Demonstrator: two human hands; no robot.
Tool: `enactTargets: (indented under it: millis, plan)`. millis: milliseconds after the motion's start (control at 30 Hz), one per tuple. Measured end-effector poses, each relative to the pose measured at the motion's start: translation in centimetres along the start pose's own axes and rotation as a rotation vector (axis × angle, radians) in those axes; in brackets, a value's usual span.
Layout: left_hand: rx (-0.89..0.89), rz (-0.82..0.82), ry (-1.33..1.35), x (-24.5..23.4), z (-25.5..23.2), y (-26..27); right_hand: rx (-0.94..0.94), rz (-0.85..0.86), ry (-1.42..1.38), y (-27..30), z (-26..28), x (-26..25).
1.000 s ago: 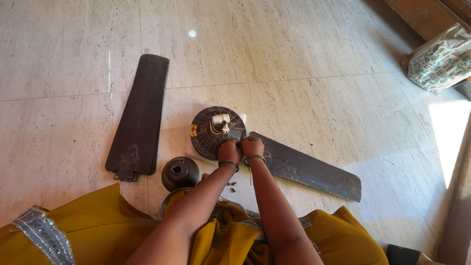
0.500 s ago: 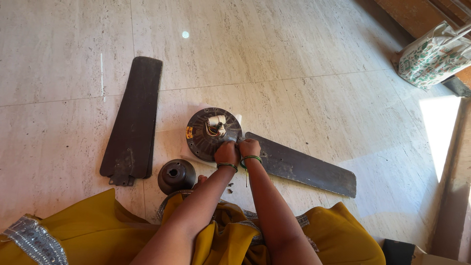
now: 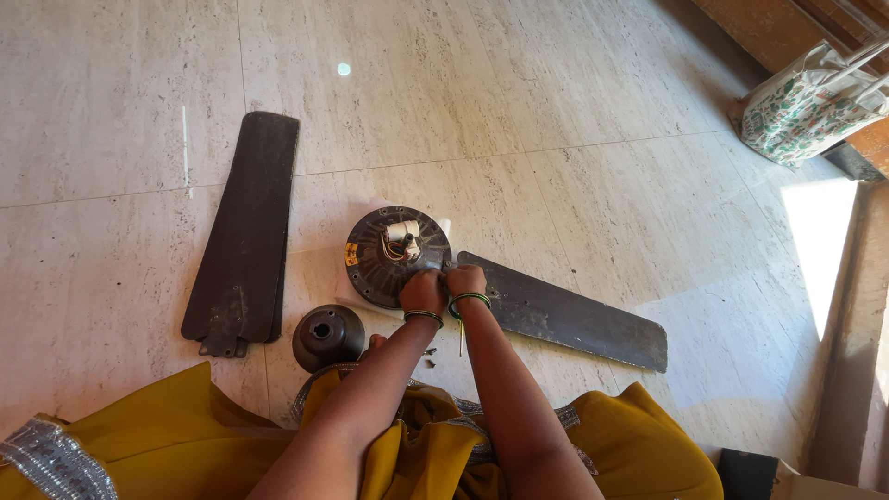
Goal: The person sits on the floor and uses a screwdriver to attach fan blades to the motor housing. They tighten screws to secure each blade in place, working methodically around the central hub.
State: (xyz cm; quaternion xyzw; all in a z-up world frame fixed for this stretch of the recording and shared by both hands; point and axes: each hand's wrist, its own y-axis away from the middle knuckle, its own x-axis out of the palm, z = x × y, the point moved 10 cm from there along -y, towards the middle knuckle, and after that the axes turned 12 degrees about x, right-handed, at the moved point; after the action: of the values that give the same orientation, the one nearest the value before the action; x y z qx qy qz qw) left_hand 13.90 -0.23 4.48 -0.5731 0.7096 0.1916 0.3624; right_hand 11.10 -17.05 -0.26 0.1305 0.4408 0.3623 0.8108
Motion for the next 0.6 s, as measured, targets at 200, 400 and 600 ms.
enactTargets:
  millis: [200,400,600]
  plan:
    - [0.053,-0.143,0.079,-1.1,-0.3,0.9,0.029,0.019,-0.053,-0.9,-0.9,0.6]
    - [0.002,-0.074,0.097,-1.3,0.2,0.3,0.054,0.297,-0.459,-3.0,-1.8,3.4]
    - [-0.044,-0.07,0.1,-1.1,0.3,0.2,0.047,0.176,-0.211,-3.0,-2.3,2.4]
